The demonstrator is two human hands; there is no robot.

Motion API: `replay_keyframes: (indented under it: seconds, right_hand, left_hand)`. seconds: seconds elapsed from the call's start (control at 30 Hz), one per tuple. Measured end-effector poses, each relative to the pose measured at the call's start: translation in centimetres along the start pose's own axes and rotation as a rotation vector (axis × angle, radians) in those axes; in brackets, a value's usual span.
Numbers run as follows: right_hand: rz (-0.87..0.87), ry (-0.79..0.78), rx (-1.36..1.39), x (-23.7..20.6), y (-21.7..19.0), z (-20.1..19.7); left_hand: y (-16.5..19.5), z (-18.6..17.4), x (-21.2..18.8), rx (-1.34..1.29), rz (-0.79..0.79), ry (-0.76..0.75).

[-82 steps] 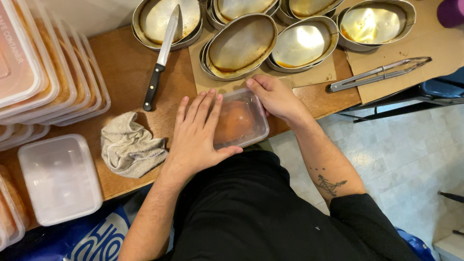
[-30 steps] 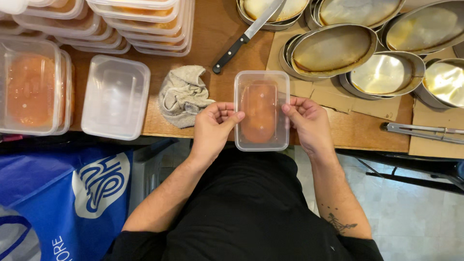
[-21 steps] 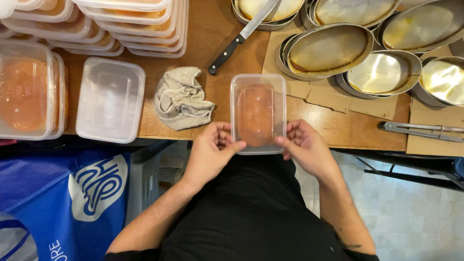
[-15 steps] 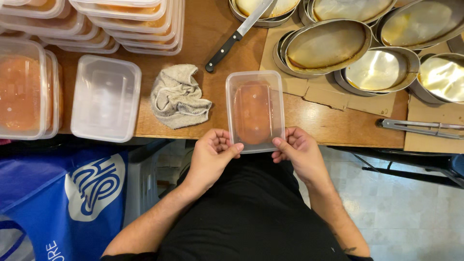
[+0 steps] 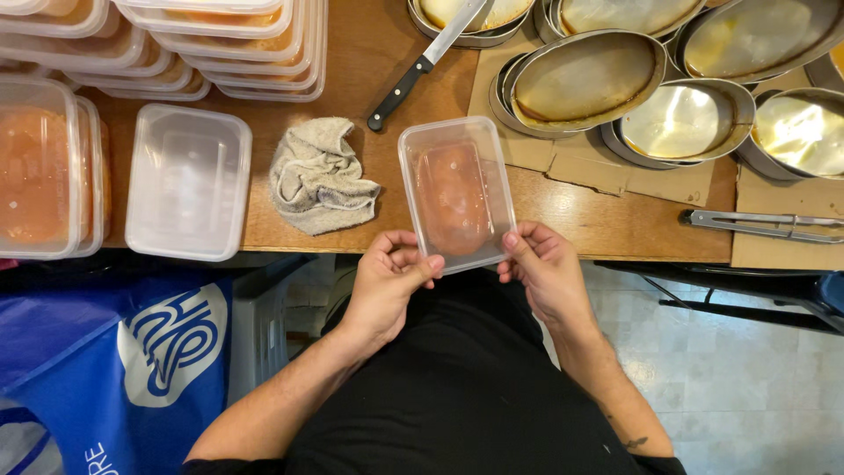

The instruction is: The person unmolds baked flan desserts from oval metal molds into clear plastic containers. They wipe the mold with a cloth, run a knife around the flan's edge to loosen it, invert the mold over a container, lift the mold off, then set the filled container aside and repeat with the next mold.

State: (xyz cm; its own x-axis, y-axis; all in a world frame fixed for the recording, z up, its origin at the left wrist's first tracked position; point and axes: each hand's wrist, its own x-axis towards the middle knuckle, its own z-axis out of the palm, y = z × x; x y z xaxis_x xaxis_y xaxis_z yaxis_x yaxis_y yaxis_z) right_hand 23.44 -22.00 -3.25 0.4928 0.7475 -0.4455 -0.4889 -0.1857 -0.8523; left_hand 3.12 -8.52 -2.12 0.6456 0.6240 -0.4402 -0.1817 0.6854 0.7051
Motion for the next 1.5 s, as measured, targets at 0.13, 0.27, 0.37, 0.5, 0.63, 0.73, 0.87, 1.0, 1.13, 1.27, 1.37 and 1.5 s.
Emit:
replay_keyframes:
  seconds: [0.13, 0.27, 0.37, 0.5, 0.63, 0.73, 0.87, 1.0, 1.13, 1.27, 1.37, 1.5]
  right_hand:
    - [-0.124, 0.119, -0.209, 1.0, -1.2, -0.2]
    - [-0.296, 0.210, -0.369, 2.3, -3.2, 0.1]
    - [-0.586, 0.252, -0.643, 1.7, -4.1, 1.3]
    - [-0.779, 0.168, -1.165, 0.0, -4.1, 3.6]
    - [-0.817, 0.082, -1.353, 0.5, -3.8, 5.1]
    - [-0.810, 0.072, -1.386, 1.2, -3.7, 5.2]
    - [-0.819, 0.061, -1.406, 1.7, -3.4, 4.9]
    - [-0.816, 0.057, -1.378, 1.9, -3.2, 4.9]
    - [-0.832, 0.048, -1.343, 1.5, -3.4, 5.1]
    - [-0.836, 0.082, -1.267, 0.7, -3.3, 5.6]
    - [-0.847, 0.248, -1.263, 0.0, -3.0, 5.4]
    - [-0.552, 0.368, -0.812, -0.5, -2.6, 3.3]
  left_hand:
    - [2.0, 1.4, -1.1, 0.546, 0.143, 0.055]
    - [4.4, 2.8, -1.7, 0.974, 0.576, -0.003]
    - [6.5, 3.5, 0.4, 1.164, 0.963, -0.173]
    - [7.8, 4.2, 4.6, 1.565, 1.084, -0.255]
    - [7.5, 4.5, 6.9, 1.689, 0.978, -0.312]
    - [7.4, 4.4, 7.4, 1.685, 0.955, -0.323]
    - [7.5, 4.2, 7.9, 1.674, 0.942, -0.340]
    - [7.8, 3.7, 8.2, 1.618, 0.925, -0.381]
    - [8.6, 2.7, 8.3, 1.483, 0.830, -0.392]
    - [8.3, 2.2, 7.3, 1.509, 0.990, -0.277]
    - [7.7, 1.9, 5.9, 1.311, 0.938, -0.164]
    - [7.4, 1.1, 4.0, 1.183, 0.573, 0.036]
